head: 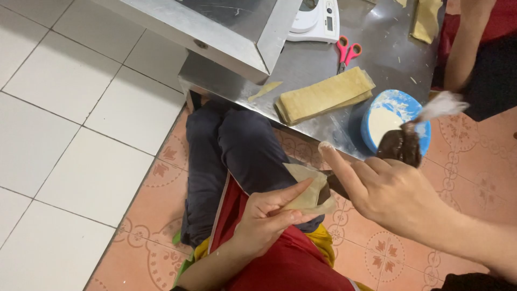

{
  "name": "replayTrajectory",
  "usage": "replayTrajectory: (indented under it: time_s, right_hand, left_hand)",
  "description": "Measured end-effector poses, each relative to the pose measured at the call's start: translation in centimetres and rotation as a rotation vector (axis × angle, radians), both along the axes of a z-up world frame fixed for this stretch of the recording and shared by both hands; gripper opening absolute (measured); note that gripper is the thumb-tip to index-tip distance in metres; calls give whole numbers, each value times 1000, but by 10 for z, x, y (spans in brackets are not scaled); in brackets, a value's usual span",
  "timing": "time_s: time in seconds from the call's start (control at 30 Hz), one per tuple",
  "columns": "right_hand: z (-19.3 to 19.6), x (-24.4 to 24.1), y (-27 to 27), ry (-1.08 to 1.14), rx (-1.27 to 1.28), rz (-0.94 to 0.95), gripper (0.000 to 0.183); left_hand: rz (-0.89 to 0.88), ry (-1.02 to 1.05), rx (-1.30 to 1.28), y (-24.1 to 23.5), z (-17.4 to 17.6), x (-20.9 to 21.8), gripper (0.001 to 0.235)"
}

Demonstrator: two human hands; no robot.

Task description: Folding wonton wrappers with a chocolate filling to prepare for cooking.

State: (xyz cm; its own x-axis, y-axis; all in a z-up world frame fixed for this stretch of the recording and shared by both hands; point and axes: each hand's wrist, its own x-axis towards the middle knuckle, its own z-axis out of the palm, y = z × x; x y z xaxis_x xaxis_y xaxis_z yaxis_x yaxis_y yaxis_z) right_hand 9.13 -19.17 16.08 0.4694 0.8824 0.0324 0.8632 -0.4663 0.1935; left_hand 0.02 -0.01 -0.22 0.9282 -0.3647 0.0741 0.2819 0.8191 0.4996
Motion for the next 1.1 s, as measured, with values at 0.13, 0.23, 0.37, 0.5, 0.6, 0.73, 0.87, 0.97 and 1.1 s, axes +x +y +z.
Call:
replayTrajectory:
  time_s: [0.13, 0.23, 0.37, 0.5, 0.6, 0.73, 0.87, 0.97, 1.1]
  right_hand:
    - [-16, 21, -15, -146, -222, -120, 77]
    - [-8, 63, -20, -157, -501, -508, 66]
    - [-17, 142, -77, -549, 107, -331, 67]
    - [-53, 218, -116, -625, 265, -316, 78]
    - [-106, 260, -146, -539, 296, -379, 85]
    - [-120, 252, -130, -388, 348, -339, 93]
    - [-141, 175, -117, 247, 903, -357, 70]
    - [-148, 85, -95, 610, 1230, -161, 59]
    - [-148, -13, -65, 869, 1398, 29, 66]
  left_hand:
    - [-47, -39, 76, 3, 1, -6, 54]
    - [-54, -65, -62, 1, -10, -3, 54]
    - [24, -134, -342, -8, -22, 4, 49]
    - [129, -111, -292, -22, -52, 6, 40]
    - [111, -13, -336, -25, -60, 13, 38]
    - [92, 50, -334, -25, -61, 17, 41]
    - [74, 59, -369, -22, -56, 23, 43]
    - [61, 80, -391, -25, -64, 23, 40]
    - [87, 76, -328, -27, -65, 17, 39]
